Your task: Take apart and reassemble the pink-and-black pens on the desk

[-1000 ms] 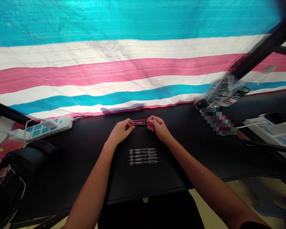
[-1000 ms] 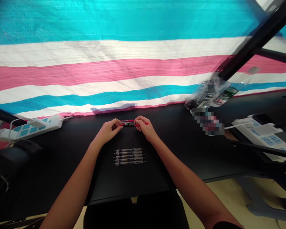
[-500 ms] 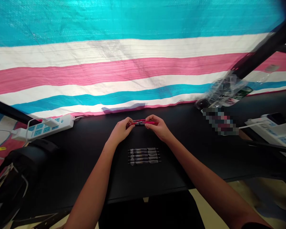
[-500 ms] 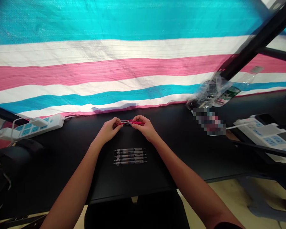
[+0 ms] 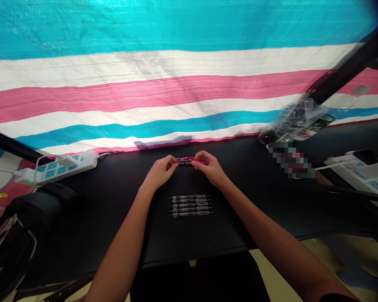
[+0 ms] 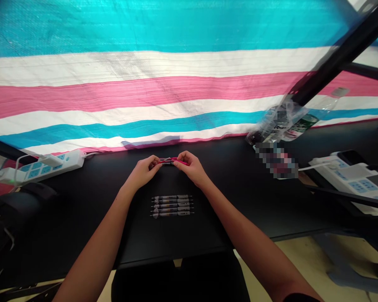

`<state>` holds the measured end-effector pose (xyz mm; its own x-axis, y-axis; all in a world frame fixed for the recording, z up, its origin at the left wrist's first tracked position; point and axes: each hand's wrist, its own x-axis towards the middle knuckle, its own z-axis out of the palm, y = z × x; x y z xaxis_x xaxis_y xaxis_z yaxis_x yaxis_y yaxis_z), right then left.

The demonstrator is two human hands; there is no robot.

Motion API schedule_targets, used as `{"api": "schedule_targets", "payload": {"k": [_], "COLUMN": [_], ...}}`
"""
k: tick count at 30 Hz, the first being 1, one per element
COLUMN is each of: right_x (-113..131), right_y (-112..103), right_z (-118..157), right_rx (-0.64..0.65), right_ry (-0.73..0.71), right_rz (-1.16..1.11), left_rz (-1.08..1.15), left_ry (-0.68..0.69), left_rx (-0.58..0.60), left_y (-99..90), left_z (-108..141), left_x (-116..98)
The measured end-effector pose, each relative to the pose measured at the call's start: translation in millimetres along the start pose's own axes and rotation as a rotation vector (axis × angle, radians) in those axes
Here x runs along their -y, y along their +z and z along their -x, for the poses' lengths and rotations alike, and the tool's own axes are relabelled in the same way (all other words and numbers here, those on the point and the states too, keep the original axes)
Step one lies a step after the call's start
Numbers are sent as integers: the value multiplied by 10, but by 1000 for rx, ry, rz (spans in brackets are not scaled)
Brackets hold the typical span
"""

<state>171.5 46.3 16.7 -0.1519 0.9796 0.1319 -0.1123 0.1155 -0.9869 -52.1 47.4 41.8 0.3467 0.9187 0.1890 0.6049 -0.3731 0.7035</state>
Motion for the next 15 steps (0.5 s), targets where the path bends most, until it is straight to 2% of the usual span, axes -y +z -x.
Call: {"api": "schedule_targets", "payload": {"k": [15], "right_x": [-5], "right_y": [-23], "right_z": [-7], "right_rx": [-23], "right_ry": [-3], "right_rz": [34], "left_rz": [1], "left_ry": [22], "left_rx": [-12], "left_y": [-3], "left_z": [-8], "left_x": [13]}}
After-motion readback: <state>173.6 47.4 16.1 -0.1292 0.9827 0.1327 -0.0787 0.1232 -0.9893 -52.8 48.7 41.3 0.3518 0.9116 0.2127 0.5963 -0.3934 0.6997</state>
